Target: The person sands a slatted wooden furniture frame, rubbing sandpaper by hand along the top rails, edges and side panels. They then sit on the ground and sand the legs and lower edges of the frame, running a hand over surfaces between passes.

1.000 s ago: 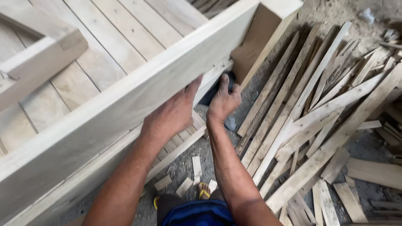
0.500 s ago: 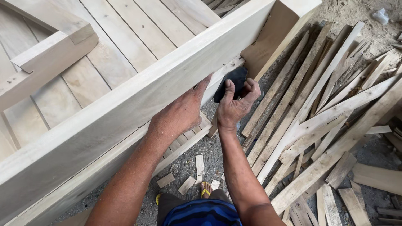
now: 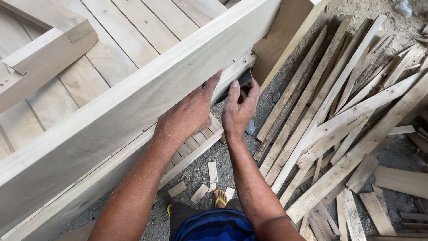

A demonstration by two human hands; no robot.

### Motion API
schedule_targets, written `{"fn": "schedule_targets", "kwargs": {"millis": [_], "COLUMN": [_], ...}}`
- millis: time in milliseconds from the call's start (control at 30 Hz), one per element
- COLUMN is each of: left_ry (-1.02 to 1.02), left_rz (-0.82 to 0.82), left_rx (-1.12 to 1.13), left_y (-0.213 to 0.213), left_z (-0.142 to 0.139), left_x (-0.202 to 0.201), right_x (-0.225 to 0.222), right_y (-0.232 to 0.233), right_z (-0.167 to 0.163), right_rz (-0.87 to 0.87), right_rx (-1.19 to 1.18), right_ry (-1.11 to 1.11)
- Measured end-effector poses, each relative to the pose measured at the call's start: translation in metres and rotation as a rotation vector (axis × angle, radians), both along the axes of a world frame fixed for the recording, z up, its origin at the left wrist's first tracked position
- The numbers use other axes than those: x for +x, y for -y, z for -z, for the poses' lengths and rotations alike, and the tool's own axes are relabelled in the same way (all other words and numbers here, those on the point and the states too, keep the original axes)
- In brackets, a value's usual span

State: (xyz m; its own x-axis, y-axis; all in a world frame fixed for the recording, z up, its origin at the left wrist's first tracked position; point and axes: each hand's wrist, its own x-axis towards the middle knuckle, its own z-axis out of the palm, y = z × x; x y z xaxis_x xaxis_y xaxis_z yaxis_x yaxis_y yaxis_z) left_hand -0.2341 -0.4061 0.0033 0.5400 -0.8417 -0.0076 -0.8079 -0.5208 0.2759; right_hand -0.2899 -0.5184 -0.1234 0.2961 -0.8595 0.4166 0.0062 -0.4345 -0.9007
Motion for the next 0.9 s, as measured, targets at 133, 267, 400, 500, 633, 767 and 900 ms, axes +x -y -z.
{"fn": "schedule_targets", "kwargs": {"millis": [133, 267, 400, 500, 633, 767, 900], "left_ry": [-0.021, 0.016, -0.037, 0.031, -0.038, -0.098, 0.117], "left_rz": [-0.021, 0.018, 0.0, 0.021, 0.007, -0.029, 0.014], "left_rx": [0.028, -0.023, -0.026, -0.03, -0.034, 0.004, -0.054], "left_y": [0.001, 0.001, 0.001, 0.002, 0.002, 0.002, 0.004], "left_z": [-0.002, -0.002, 0.0, 0.001, 0.001, -0.005, -0.008], "left_x": [-0.001, -0.002, -0.001, 0.001, 0.002, 0.002, 0.0], "right_x": [-0.002, 0.009, 0.017, 0.018, 0.021, 0.022, 0.017], "right_y": [-0.003, 0.006, 0.01, 0.006, 0.003, 0.0, -0.004], "right_z": [0.009, 0.011, 0.016, 0.022, 0.023, 0.019, 0.021], "right_rz": [0.017, -0.03, 0.049, 0.017, -0.052, -0.061, -0.073], "right_rx": [-0.113, -0.31, -0.267, -0.297, -0.439, -0.409, -0.335], "right_ry": [0.017, 0.222, 0.038, 0.034, 0.146, 0.173, 0.115]}}
